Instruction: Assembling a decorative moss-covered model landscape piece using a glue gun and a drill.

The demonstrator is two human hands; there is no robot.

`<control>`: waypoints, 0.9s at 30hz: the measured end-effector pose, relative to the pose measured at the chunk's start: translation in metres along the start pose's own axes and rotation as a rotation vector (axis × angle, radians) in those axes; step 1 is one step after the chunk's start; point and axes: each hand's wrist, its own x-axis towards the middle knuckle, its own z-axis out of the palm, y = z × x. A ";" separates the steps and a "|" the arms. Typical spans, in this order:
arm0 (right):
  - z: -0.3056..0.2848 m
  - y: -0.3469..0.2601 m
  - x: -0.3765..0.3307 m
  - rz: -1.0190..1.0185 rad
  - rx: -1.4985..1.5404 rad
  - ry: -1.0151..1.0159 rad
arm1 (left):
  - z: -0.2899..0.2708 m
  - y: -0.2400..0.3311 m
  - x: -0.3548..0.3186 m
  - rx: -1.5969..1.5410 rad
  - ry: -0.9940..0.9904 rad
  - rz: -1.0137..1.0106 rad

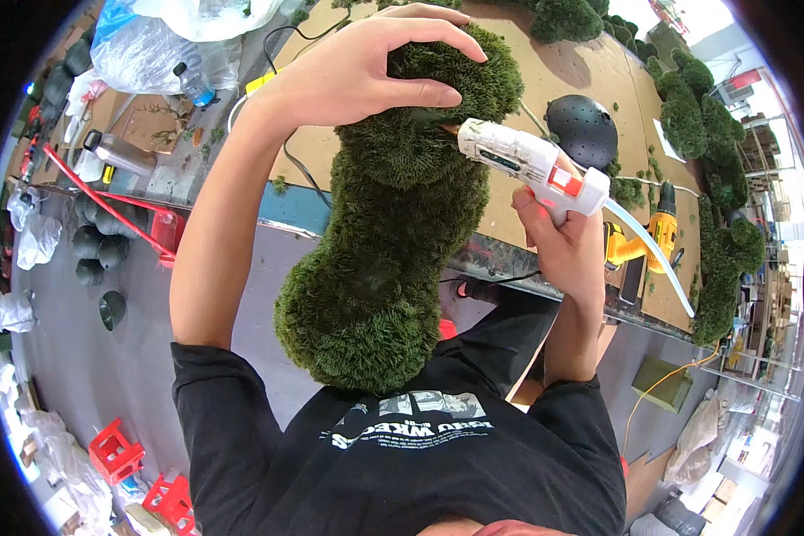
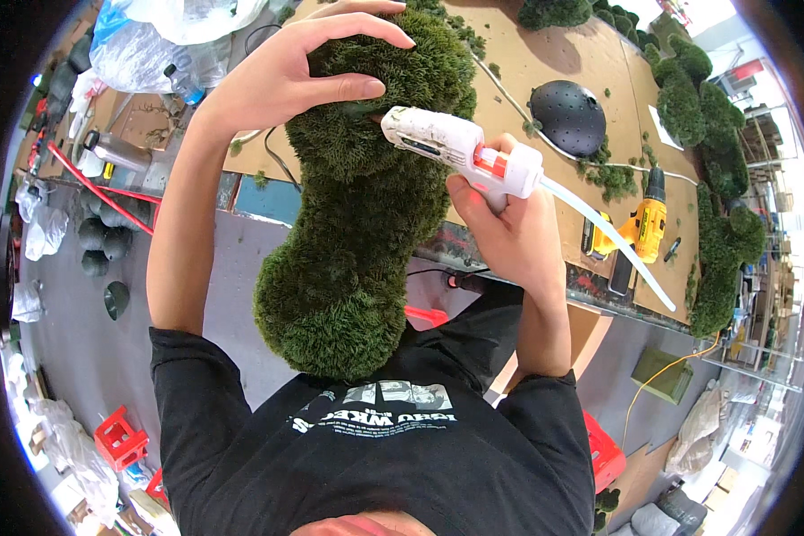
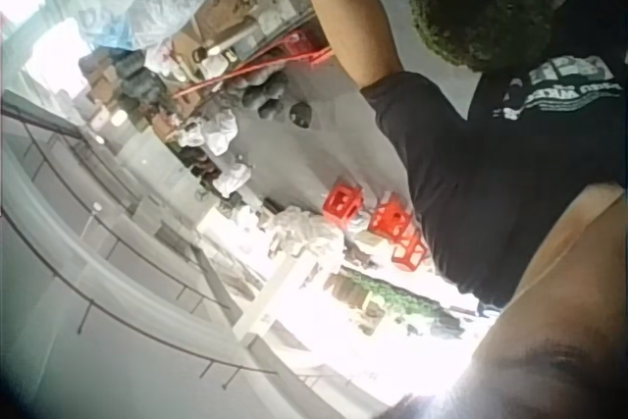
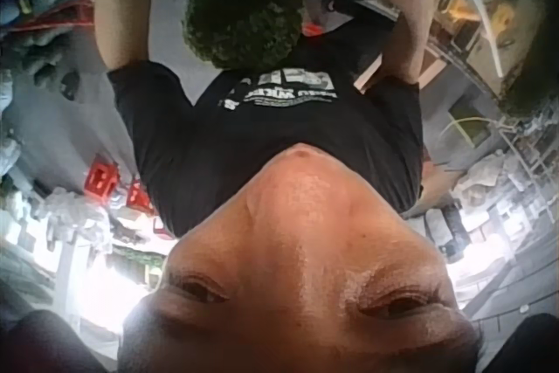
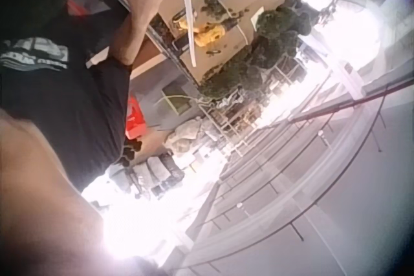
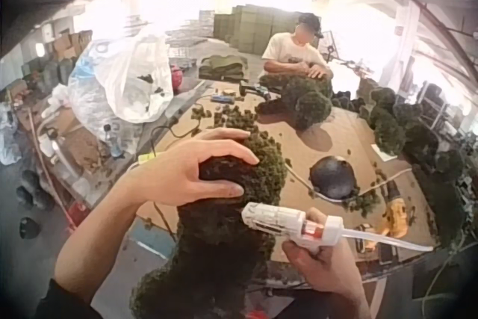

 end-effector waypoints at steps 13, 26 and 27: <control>0.002 -0.014 -0.003 -0.005 -0.146 0.020 | -0.001 0.005 -0.001 -0.007 -0.007 -0.025; 0.006 -0.043 -0.014 -0.397 -0.612 0.053 | -0.001 0.008 -0.001 0.001 -0.005 -0.033; 0.007 -0.045 -0.016 -0.397 -0.613 0.055 | -0.001 0.006 0.000 0.002 -0.005 -0.031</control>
